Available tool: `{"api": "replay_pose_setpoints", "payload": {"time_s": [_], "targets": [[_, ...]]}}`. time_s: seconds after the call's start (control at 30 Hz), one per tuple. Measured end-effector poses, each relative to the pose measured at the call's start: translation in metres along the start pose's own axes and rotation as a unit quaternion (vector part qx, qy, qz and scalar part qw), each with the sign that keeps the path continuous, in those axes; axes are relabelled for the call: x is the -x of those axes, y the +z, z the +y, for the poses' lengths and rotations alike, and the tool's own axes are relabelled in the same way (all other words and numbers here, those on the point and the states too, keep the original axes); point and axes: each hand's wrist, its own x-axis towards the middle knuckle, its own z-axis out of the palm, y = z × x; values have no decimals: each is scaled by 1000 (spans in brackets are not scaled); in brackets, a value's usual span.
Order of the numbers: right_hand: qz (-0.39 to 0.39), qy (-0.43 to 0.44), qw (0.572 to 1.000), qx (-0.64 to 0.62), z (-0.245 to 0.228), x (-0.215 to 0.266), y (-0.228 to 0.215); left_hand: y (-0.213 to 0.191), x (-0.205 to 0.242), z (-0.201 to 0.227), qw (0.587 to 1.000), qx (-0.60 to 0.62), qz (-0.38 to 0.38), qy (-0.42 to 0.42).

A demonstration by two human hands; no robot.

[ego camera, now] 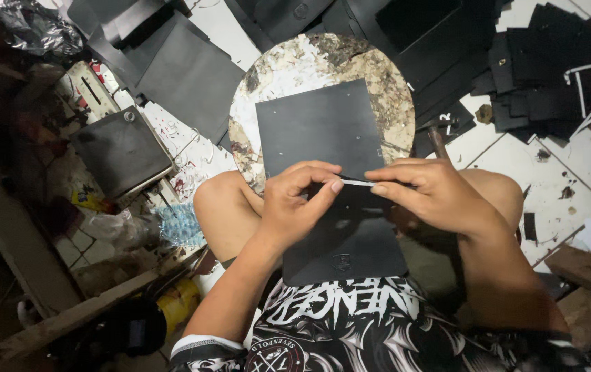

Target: The person cuts a piece of black leather with scissors, then inserts a white strip into a slot on the leather piece. They use a hammer to press the strip into place, then fold the leather to form a wallet and press the edges to secure the shape.

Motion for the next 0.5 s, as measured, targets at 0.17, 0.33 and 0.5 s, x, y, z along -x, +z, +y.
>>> {"api": "replay_pose_setpoints", "payload": {"time_s": [0.17,0.33,0.5], "targets": [[-15,-6,1000,-25,20,-6,11,-1,2,-7,1000,-7,3,-7],[-11,8,999,-29,31,-5,14,-4,5,-19,1000,-1,8,-14],[12,10,999,-48,37,-2,19,1,5,-25,998,45,27,-43]]}}
